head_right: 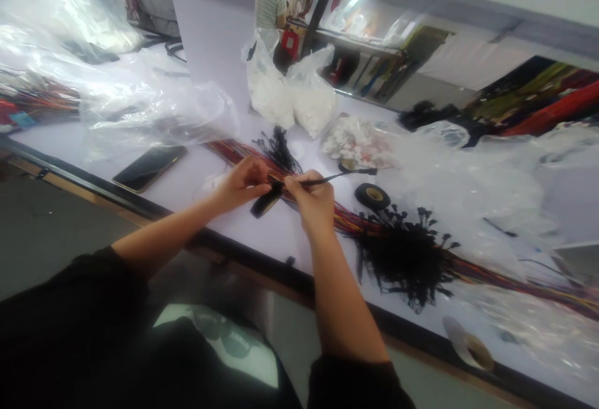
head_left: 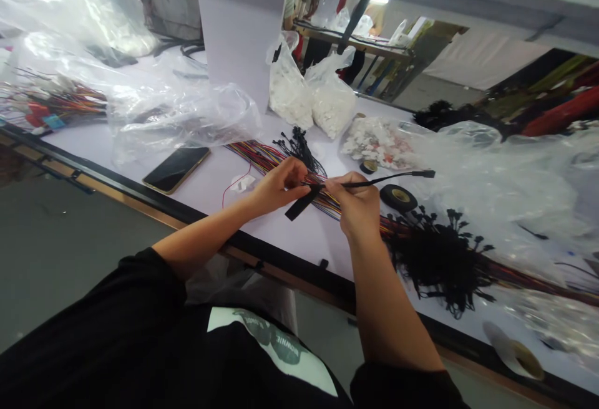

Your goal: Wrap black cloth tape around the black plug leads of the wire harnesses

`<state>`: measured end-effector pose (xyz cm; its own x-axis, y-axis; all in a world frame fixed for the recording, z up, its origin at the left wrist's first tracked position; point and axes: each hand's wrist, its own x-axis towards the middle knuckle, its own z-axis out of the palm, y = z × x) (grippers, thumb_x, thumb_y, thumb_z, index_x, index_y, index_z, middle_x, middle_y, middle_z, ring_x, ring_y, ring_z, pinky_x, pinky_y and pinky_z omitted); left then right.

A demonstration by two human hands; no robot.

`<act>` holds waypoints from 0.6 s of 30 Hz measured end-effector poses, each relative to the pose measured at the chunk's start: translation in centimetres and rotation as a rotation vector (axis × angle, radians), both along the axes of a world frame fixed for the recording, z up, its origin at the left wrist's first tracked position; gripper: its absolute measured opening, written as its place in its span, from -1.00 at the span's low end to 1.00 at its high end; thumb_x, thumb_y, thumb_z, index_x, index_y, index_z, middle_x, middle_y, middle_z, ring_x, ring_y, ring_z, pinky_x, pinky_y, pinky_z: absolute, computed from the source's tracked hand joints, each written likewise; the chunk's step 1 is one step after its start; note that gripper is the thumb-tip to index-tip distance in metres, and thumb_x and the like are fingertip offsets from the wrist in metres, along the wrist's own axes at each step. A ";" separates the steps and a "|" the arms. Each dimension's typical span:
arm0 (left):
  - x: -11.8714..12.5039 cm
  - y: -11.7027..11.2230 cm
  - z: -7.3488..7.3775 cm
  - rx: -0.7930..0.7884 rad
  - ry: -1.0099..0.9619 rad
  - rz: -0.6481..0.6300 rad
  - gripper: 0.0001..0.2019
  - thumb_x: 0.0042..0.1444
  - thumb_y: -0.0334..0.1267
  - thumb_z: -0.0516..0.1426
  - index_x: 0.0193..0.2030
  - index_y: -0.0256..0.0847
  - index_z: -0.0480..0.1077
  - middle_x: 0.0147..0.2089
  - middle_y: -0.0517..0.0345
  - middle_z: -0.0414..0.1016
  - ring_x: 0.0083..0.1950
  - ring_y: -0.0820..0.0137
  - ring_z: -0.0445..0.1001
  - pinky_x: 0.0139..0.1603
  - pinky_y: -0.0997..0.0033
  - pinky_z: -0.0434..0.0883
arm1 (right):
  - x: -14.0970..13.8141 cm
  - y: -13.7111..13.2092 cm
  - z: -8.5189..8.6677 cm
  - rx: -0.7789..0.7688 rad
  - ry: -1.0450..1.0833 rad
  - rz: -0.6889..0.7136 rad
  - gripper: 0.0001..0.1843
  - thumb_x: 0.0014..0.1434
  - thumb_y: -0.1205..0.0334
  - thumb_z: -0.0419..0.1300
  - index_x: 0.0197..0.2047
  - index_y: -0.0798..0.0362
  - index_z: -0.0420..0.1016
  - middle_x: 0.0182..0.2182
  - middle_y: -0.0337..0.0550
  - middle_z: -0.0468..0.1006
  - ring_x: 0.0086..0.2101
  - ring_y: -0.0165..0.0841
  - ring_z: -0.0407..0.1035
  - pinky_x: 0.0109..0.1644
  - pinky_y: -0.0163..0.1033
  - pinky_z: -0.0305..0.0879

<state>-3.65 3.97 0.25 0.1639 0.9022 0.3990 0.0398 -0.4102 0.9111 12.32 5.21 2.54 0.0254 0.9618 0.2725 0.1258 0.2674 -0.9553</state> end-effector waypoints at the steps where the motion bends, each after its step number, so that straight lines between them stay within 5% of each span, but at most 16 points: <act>1: 0.1 0.0 0.0 0.002 0.028 0.023 -0.76 -0.07 -0.30 0.21 -0.30 -0.23 0.22 -0.43 0.30 0.26 -0.45 0.61 0.25 -0.41 0.58 0.26 | 0.0 0.0 -0.2 0.018 -0.023 0.008 -0.82 -0.18 0.20 0.30 -0.62 0.02 0.36 -0.62 -0.33 0.46 -0.54 -0.41 0.34 -0.39 -0.26 0.30; 9: 0.3 0.0 0.2 0.093 0.316 0.142 -0.87 -0.09 -0.40 0.16 -0.45 -0.24 0.23 -0.44 0.27 0.27 -0.45 0.58 0.20 -0.40 0.53 0.21 | -0.3 0.1 -1.6 0.090 -0.120 0.006 -0.76 -0.14 0.09 0.31 -0.58 0.04 0.38 -0.57 -0.31 0.50 -0.48 -0.40 0.37 -0.33 -0.25 0.29; 18: 0.7 -0.2 -0.2 0.089 0.519 0.303 -0.91 -0.06 -0.41 0.11 -0.42 -0.22 0.24 -0.41 0.22 0.33 -0.38 0.49 0.28 -0.33 0.47 0.20 | -1.6 -0.1 -2.0 0.005 -0.081 -0.044 -0.61 -0.02 0.07 0.20 -0.75 0.03 0.25 -0.77 -0.34 0.33 -0.63 -0.47 0.25 -0.41 -0.30 0.24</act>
<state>-2.99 3.74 0.06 0.0981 0.9059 0.4119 0.5968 -0.3848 0.7041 10.69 5.16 0.53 0.0449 0.9590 0.2798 0.2147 0.2643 -0.9402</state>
